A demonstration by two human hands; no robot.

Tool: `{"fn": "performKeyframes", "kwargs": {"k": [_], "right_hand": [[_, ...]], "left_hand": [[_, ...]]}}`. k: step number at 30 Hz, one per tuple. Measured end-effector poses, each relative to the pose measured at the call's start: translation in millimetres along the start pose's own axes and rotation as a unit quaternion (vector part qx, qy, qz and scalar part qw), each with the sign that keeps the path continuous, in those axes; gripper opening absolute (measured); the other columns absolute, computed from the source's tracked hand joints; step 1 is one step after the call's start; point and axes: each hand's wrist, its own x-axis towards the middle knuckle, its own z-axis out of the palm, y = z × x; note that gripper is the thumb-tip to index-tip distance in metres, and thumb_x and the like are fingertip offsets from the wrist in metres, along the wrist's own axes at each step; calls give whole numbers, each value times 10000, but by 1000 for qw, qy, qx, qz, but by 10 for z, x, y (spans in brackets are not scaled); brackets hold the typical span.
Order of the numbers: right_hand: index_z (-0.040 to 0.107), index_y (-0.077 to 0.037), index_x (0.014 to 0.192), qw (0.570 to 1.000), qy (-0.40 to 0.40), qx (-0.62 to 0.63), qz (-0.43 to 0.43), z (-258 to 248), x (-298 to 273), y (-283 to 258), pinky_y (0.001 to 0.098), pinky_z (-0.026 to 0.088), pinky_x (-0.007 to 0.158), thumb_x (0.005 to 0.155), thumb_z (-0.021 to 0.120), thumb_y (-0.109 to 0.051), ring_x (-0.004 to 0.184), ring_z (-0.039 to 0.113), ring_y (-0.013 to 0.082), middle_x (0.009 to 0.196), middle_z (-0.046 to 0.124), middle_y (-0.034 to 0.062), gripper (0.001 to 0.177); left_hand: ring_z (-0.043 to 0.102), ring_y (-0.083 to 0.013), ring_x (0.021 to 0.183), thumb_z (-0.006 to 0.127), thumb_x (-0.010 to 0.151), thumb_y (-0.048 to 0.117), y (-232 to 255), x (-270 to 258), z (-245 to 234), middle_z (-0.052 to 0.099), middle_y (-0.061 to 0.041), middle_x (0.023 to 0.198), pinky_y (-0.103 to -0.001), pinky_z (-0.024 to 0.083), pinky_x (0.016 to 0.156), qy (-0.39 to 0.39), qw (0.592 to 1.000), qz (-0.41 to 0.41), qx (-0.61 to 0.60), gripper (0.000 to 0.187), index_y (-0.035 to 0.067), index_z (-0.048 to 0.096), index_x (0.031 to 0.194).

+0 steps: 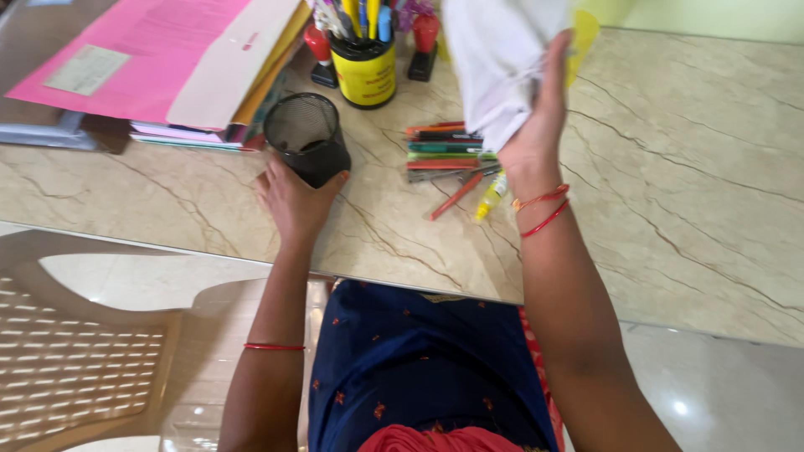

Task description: The person cleans various stationery items on a table using a white cloth. They wipe pens, pencils, and a glue stick individually, then clean a black mesh pen holder before placing the items back inside.

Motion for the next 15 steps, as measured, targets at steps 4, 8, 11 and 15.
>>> {"fn": "performKeyframes", "kwargs": {"k": [4, 8, 11, 15], "right_hand": [[622, 11, 1330, 998, -16, 42, -42, -438, 184, -345, 442, 530, 1125, 986, 732, -246, 1198, 686, 267, 1261, 719, 101, 443], [625, -1, 1308, 996, 6, 34, -78, -932, 421, -439, 449, 536, 1154, 962, 765, -80, 1196, 689, 261, 1236, 720, 99, 382], [629, -6, 1300, 996, 22, 33, -83, -1173, 447, -432, 454, 532, 1163, 950, 789, -46, 1198, 682, 266, 1231, 717, 99, 387], [633, -1, 1296, 994, 46, 54, -85, -1286, 452, -362, 476, 526, 1147, 936, 774, -122, 1208, 676, 289, 1249, 714, 106, 405]], "left_hand": [[382, -537, 1275, 1027, 637, 390, 73, -88, -59, 436, -414, 1327, -623, 317, 1094, 103, 991, 82, 37, 1268, -197, 280, 1477], [525, -323, 1178, 817, 872, 67, 463, -541, -143, 537, -182, 1282, -473, 418, 1053, 112, 978, 86, -154, 647, 0, 441, 1394], [615, -320, 955, 752, 827, 12, 912, -758, -42, 657, -109, 1021, -451, 492, 832, 11, 893, 391, -222, 246, 63, 582, 999], [607, -272, 790, 721, 835, 197, 1581, -1045, 233, 633, -83, 783, -427, 470, 674, -52, 875, 481, -5, 182, 29, 674, 886]]}}
